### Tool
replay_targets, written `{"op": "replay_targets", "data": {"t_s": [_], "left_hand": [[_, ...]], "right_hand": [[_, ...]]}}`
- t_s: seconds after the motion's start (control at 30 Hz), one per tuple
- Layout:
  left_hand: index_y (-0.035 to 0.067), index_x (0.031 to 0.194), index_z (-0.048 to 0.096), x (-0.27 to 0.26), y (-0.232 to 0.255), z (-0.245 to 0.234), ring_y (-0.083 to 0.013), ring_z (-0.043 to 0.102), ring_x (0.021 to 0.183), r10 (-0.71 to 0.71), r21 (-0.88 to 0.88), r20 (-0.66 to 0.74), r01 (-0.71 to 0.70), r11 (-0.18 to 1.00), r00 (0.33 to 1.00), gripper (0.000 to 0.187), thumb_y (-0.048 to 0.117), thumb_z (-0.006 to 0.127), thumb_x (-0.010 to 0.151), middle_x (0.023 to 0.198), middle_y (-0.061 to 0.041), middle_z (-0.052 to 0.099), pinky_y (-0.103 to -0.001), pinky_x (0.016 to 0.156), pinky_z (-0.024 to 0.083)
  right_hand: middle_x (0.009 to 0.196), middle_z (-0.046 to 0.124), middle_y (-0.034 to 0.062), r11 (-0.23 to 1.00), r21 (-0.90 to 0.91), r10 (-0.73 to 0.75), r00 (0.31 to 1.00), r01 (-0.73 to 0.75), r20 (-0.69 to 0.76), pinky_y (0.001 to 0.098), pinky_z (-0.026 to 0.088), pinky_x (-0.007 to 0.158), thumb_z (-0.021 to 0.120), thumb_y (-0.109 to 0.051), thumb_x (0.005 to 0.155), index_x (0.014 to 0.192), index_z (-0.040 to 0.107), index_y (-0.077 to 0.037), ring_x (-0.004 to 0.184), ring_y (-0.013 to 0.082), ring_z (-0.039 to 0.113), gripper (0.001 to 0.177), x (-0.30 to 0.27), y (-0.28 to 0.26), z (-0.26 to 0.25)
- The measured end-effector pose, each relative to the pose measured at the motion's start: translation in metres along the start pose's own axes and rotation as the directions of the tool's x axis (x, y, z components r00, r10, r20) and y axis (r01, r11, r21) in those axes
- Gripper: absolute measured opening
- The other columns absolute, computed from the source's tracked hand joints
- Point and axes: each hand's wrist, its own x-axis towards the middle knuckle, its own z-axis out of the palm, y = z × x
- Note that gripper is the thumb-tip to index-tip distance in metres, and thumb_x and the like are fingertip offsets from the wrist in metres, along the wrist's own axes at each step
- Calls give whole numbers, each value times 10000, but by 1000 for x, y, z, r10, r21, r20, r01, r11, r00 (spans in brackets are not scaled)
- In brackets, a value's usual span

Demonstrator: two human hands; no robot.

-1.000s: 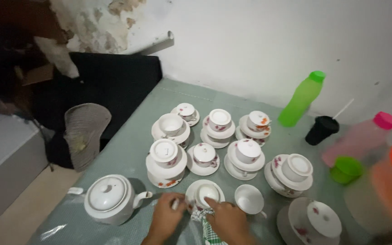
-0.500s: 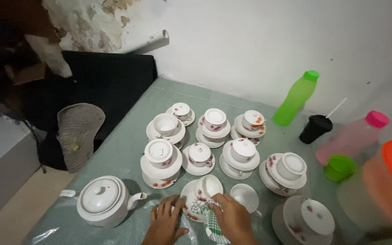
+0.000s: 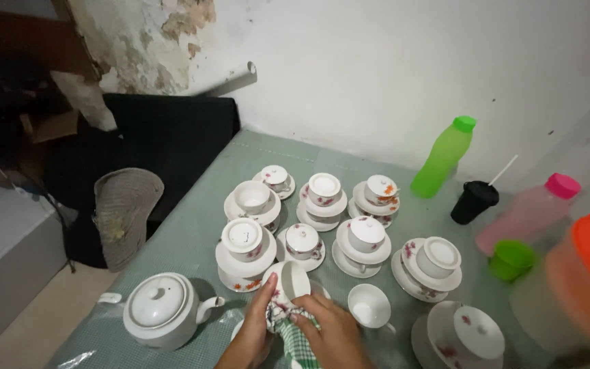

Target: Wiping teacups and saucers with a cloth and placing them into a glass cabinet.

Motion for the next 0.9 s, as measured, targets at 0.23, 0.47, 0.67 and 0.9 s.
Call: {"op": "replay_targets", "data": {"t_s": [0.23, 0.47, 0.67, 0.9], "left_hand": [[87, 1367, 523, -2, 5, 10, -283, 590, 1021, 0, 55, -279, 16, 998, 960, 586, 550, 563, 1009, 1159, -162, 628, -424, 886, 415], [17, 1283, 600, 121, -91, -116, -227, 660, 967, 106, -175, 179, -75, 982, 978, 501, 442, 562, 1018, 1080, -110, 684, -400, 862, 524], [24, 1251, 649, -31, 20, 48, -217, 713, 884, -167, 2, 41, 167, 986, 985, 547, 453, 555, 924, 1040, -127, 732, -355, 807, 585], [13, 1253, 701, -38, 33, 62, -96, 679, 955, 238, 546, 127, -268, 793, 963, 494, 363, 694, 904, 1113, -88, 756, -246, 847, 523]], "right_hand": [[1059, 764, 60, 883, 247, 430, 898, -399, -87, 394, 577, 784, 778, -220, 827, 1201, 649, -143, 884, 243, 737, 403, 12, -24, -58], [1116, 731, 109, 957, 116, 264, 964, -265, 22, 391, 572, 838, 714, -179, 853, 1208, 682, -109, 977, 248, 714, 363, 3, -29, -46], [1098, 614, 188, 942, -165, -250, 939, 293, 238, 471, 460, 945, 728, -129, 755, 1125, 659, 31, 1114, 363, 585, 408, 3, -23, -25], [1100, 622, 183, 880, -432, -104, 968, 197, 228, 524, 399, 961, 750, -103, 669, 919, 694, 7, 1189, 401, 520, 279, 1, 20, 4]]}}
